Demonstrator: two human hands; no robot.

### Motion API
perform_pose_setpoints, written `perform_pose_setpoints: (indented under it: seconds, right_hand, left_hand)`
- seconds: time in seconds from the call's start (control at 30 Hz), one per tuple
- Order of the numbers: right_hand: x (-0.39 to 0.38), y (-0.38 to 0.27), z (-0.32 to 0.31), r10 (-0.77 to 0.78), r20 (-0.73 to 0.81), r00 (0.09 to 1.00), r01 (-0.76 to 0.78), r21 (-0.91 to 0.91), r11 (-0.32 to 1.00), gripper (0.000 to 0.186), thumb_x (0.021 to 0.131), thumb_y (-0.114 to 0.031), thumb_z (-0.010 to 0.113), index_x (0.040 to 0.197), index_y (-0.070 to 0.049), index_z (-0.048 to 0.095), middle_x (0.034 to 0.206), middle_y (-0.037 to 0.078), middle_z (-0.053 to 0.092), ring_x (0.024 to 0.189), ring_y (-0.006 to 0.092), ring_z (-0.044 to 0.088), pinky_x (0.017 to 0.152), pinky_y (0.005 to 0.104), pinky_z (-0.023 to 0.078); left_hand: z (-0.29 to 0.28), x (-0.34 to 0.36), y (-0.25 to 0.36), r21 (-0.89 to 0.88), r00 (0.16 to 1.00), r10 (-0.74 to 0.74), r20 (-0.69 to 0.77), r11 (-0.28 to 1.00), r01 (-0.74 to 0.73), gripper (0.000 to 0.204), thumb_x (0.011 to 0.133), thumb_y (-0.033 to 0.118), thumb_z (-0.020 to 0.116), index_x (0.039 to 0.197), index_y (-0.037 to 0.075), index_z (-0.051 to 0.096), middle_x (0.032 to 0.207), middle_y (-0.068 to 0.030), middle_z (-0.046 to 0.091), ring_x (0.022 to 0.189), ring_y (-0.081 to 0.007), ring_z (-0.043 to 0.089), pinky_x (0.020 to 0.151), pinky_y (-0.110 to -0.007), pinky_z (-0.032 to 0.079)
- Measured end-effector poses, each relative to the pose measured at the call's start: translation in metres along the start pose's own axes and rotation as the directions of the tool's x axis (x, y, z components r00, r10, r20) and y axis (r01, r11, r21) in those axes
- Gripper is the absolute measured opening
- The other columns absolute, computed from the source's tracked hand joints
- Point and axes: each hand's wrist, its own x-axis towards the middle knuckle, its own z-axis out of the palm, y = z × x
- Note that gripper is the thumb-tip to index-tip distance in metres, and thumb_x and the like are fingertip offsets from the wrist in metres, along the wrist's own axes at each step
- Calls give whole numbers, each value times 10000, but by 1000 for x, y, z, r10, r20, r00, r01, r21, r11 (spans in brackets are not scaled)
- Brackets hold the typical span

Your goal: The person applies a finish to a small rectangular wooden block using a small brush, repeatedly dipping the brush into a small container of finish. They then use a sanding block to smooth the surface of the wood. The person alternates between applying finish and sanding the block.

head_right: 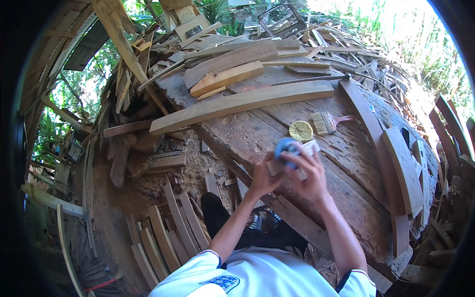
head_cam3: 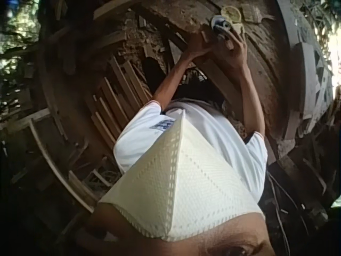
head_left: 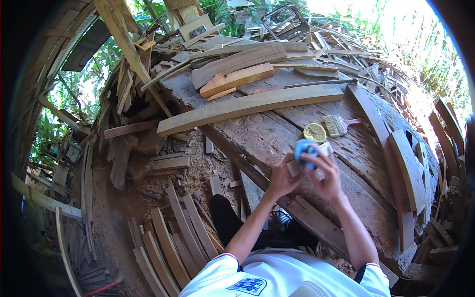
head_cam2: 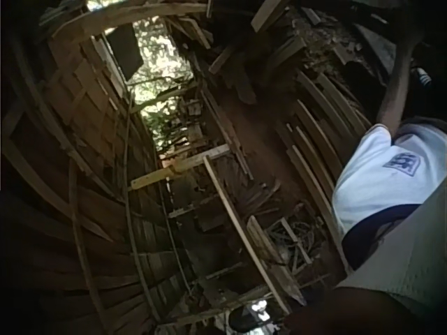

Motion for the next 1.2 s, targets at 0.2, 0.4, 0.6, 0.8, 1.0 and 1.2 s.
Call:
perform_pose_setpoints:
  seconds: [0.2,0.4,0.6,0.8,1.0,1.2]
  right_hand:
    - [-6,19,-3,150,-181,972,-158,-34,987,315,980,-118,733,1294,-105,758,1392,220,690,1376,404,608,1229,533,394]
    - [4,17,-2,206,-192,960,-198,61,978,281,1002,-174,719,1274,-116,765,1299,196,730,1246,408,680,1159,516,469]
    - [-8,1,3,0,-92,996,5,56,998,377,937,-127,752,1314,-124,753,1415,247,647,1308,451,624,1144,504,484]
    - [0,28,-7,271,-153,950,-269,36,963,325,995,-192,710,1315,-158,754,1398,219,677,1332,417,616,1204,586,394]
    - [-8,8,1,-6,-120,993,-5,-86,996,293,984,-219,737,1267,-154,774,1351,169,703,1278,381,644,1187,551,405]
    - [-7,17,-5,55,-149,987,-83,-186,979,312,962,-211,755,1273,-193,770,1295,163,708,1281,360,625,1203,598,366]
  left_hand:
    - [3,4,-12,108,984,165,-65,982,-157,431,909,293,876,1184,34,669,1041,-136,763,989,-290,793,811,-398,600]
    - [5,4,-1,80,988,140,-67,988,-134,368,909,277,865,1121,44,676,1039,-134,697,947,-377,747,796,-448,584]
    - [2,4,-6,82,991,122,-55,990,-117,382,898,277,870,1147,45,696,1043,-143,720,937,-369,763,772,-446,594]
    - [10,3,-1,146,985,121,-120,984,-103,344,905,271,862,1120,31,743,1027,-136,721,931,-350,772,767,-432,599]
    - [8,1,-8,82,992,74,-101,994,-66,361,922,314,857,1090,13,752,978,-109,732,831,-281,776,709,-377,586]
    - [3,5,3,177,990,118,-74,979,-104,348,905,246,859,1125,38,688,1003,-149,717,908,-363,767,741,-451,594]
